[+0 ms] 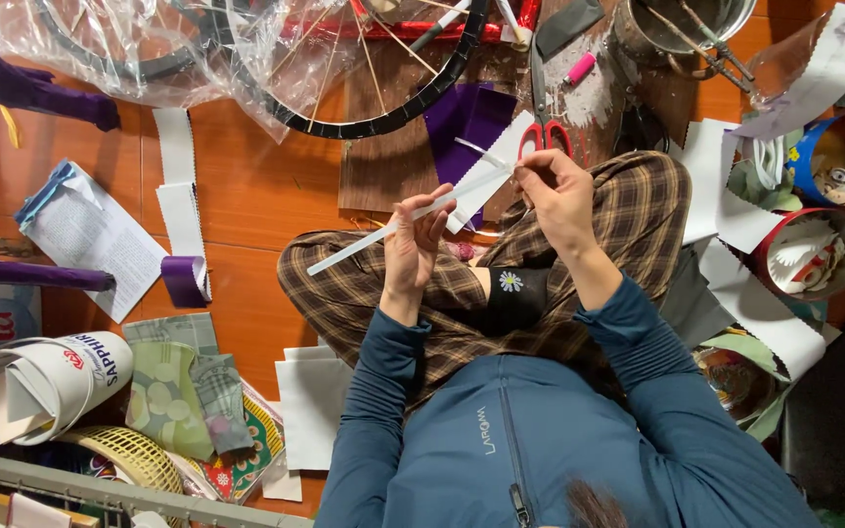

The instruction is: Applying black tape to the rim of a bicycle wheel and cutting materials with scissors

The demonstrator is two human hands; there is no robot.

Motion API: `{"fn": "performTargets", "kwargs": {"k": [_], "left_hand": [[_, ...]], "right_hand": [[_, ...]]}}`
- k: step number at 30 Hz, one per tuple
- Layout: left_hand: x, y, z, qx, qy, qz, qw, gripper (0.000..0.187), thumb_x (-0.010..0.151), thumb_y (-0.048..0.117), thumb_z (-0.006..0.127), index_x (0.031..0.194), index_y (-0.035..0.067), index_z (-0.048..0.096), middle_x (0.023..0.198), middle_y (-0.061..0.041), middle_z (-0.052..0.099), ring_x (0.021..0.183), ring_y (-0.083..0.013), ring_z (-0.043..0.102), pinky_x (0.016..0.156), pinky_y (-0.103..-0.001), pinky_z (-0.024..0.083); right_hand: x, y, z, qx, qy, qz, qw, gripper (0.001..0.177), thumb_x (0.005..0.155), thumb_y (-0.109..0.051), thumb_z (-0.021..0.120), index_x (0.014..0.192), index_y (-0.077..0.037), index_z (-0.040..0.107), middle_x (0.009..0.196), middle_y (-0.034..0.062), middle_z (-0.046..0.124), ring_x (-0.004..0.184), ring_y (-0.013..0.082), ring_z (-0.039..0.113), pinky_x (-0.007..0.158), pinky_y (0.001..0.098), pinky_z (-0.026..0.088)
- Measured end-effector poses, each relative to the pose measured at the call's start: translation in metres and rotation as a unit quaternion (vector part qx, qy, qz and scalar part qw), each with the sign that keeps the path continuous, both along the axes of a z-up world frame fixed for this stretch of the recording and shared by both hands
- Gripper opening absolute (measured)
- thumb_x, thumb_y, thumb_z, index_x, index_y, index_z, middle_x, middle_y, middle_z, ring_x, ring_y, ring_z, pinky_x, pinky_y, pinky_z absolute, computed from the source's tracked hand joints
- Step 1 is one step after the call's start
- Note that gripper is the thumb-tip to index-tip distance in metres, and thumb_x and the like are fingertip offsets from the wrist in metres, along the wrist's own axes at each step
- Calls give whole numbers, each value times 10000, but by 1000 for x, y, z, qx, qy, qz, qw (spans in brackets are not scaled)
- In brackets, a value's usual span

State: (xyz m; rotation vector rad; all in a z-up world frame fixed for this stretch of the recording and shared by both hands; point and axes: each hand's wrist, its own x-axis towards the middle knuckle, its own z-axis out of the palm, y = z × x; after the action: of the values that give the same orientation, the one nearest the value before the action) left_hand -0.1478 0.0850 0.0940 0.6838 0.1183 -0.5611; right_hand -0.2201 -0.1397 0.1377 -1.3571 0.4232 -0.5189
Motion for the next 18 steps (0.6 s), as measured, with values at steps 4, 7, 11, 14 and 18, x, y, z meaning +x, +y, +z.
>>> {"fn": "performTargets", "kwargs": {"k": [4, 7, 11, 14, 18], "left_hand": [[2, 2, -7, 37, 8, -8, 999, 323, 1099, 224, 672, 1220, -75, 680, 1459, -427, 590, 1154, -451, 759, 947, -335, 705], [22, 19, 18, 120, 0, 25, 992, 301, 1081, 264, 690, 1167, -24, 716, 1378, -360, 680, 1045, -382, 806, 877, -347, 723], [43, 33, 5, 190, -33, 48, 980, 276, 1101, 243, 669, 1105, -30, 704, 1174, -337, 774, 933, -389, 834, 795, -428, 736], [34, 3, 3, 270, -94, 22, 958, 291, 1146, 265, 619, 942, 71, 693, 915, -203, 801, 1022, -277, 792, 941, -350, 631], [38, -34, -12, 270, -111, -22, 956, 309, 1135, 312, 640, 1060, 18, 700, 975, -239, 814, 1028, -315, 821, 943, -414, 650]], "right_hand": [[3, -15, -17, -12, 61, -30, 998, 25, 1076, -26, 740, 1055, -18, 729, 774, 119, 680, 591, 126, 621, 500, 235, 471], [-3, -69, -36, -47, 111, -106, 987, 57, 1111, -51, 693, 1074, -84, 722, 816, 63, 689, 631, 101, 640, 520, 217, 483], [-8, -118, -57, -46, 96, -123, 987, 128, 1117, 19, 642, 1137, -13, 764, 944, 127, 785, 783, 125, 763, 623, 212, 607], [6, -124, -74, -31, 65, -106, 992, 113, 1105, 26, 686, 1172, 26, 777, 930, 165, 781, 746, 156, 751, 595, 256, 628], [31, -125, -70, 30, 56, -121, 991, 160, 1102, -27, 660, 1188, 17, 787, 1000, 162, 794, 824, 148, 765, 628, 247, 646]]}}
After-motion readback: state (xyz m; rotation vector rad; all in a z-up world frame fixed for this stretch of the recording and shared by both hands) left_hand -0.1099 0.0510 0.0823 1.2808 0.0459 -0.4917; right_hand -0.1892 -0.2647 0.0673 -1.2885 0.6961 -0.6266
